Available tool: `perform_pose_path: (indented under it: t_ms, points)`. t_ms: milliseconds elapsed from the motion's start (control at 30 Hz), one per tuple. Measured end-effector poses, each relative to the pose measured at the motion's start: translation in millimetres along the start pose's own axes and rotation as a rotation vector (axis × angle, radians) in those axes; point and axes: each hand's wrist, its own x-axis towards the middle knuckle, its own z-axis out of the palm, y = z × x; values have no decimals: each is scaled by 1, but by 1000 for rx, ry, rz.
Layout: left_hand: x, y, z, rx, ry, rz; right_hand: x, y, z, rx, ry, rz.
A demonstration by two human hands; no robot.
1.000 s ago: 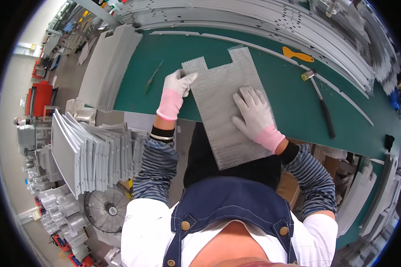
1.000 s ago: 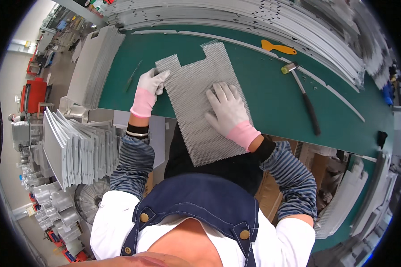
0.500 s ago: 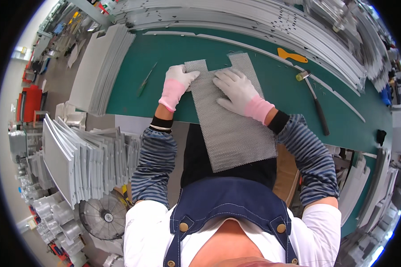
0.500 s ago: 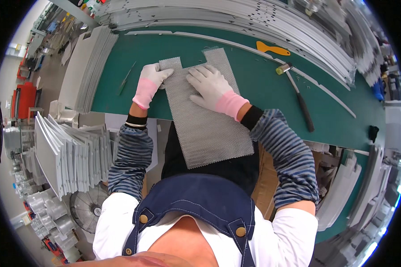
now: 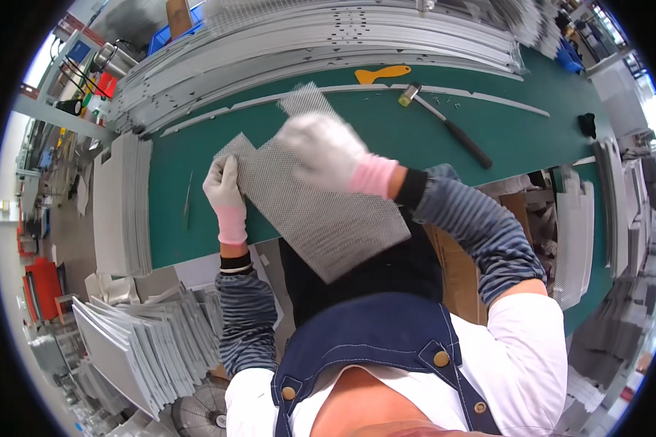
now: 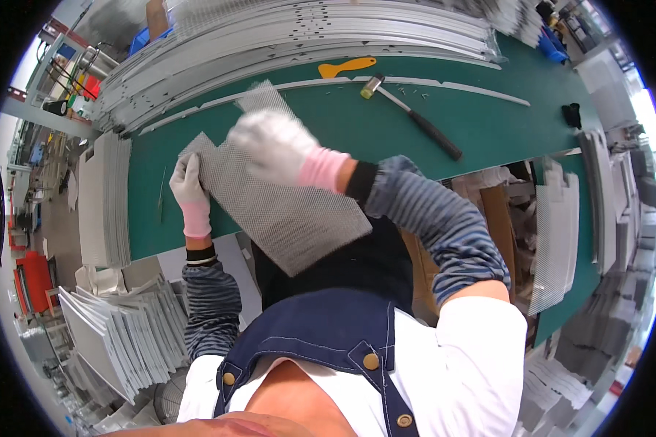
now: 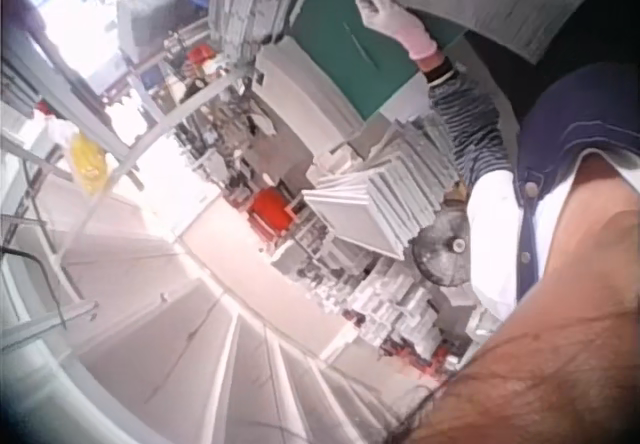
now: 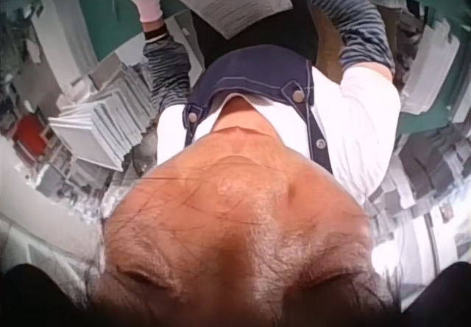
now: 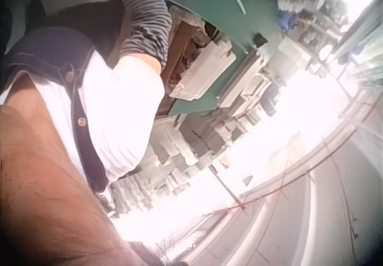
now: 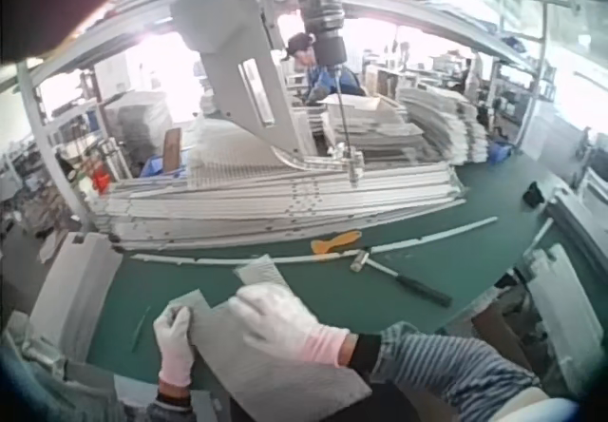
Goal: Assembling metal mesh air filters by fitting mesh into frames and securing components with an electric drill and hand tools.
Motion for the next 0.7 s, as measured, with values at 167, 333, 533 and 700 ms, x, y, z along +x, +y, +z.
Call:
perform_pose_path:
  t_ms: [167,333,533,700]
  points:
    - [-2,32,49,68,-94,140,-47,34,-43,497,91,793]
    - [14,23,50,16,-310,20,-68,44,-31,1103,94,825]
    - [43,-2,61,-296,-408,-209,-61,79,-21,1011,26,721]
    - [83,-32,65,-233,-570,-23,-53,103,-9,1019,189,570]
